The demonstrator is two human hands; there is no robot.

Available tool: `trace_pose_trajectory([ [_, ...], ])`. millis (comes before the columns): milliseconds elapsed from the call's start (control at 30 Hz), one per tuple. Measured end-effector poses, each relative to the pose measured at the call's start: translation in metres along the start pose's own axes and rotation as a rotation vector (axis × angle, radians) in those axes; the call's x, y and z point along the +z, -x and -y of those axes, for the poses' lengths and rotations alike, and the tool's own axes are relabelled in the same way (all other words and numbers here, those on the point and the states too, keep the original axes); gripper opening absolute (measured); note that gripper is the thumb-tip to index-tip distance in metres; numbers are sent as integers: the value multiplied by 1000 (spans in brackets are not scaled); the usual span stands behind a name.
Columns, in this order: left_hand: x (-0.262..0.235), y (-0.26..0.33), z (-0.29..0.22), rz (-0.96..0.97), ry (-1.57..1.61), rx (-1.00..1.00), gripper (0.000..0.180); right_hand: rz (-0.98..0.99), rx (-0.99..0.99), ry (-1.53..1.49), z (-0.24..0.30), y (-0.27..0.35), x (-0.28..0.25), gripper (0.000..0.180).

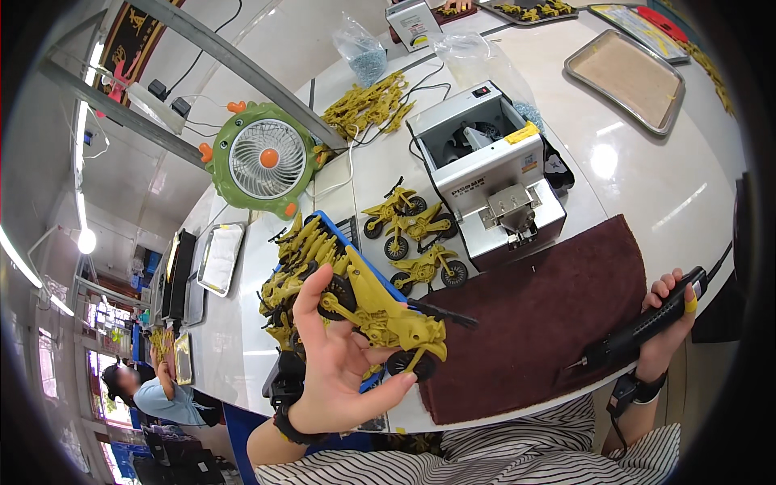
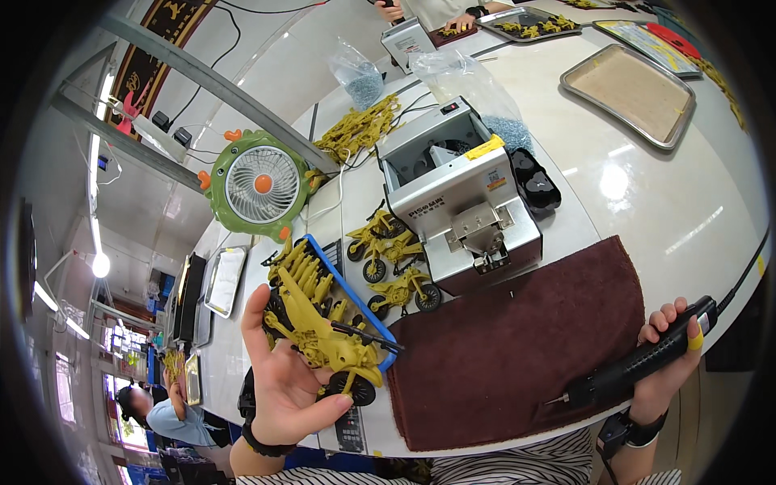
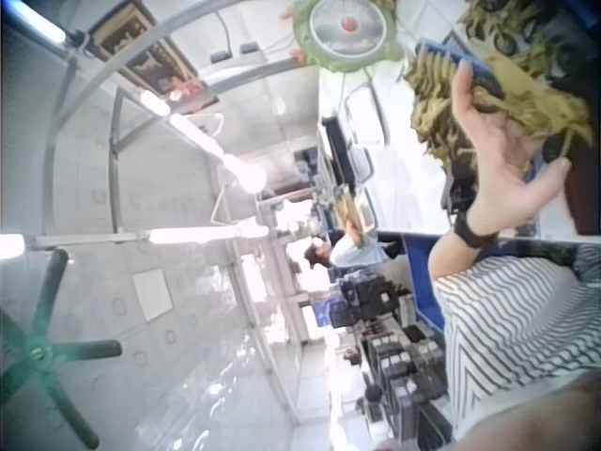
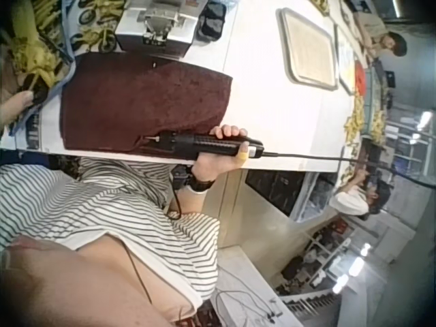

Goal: Assembling or inspecting toy motorcycle models using a heat tool and mechanical press.

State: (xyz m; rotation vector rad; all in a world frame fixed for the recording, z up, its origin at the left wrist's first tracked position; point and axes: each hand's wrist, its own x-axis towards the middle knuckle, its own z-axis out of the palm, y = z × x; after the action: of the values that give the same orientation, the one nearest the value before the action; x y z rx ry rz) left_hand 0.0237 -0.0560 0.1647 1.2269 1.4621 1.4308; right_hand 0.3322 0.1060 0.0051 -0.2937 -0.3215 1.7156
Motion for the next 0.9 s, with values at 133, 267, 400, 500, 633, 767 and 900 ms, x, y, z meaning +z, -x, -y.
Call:
trace_pose_trajectory([
  [133, -8, 2, 1, 19, 276, -95, 98, 4, 8, -7, -2, -1, 0, 24],
  [267, -16, 4, 1, 84, 866, -220, 99, 31, 21, -5, 2, -3, -9, 23],
  [400, -11, 5, 6, 111, 1230, -140, 75, 72, 13, 3, 8, -4, -20, 26],
  [500, -12, 3, -3, 199, 1287, -137, 68, 71, 6, 33, 9, -4, -20, 25],
  [633, -13, 1, -7, 243, 1322, -169, 65, 88, 9, 25, 8, -5, -23, 25],
  [767, -12, 0, -9, 166, 1344, -183, 65, 84, 23, 23, 8, -5, -22, 25],
  [900, -14, 0, -2, 115, 1376, -160, 65, 104, 25, 19, 8, -5, -22, 25],
])
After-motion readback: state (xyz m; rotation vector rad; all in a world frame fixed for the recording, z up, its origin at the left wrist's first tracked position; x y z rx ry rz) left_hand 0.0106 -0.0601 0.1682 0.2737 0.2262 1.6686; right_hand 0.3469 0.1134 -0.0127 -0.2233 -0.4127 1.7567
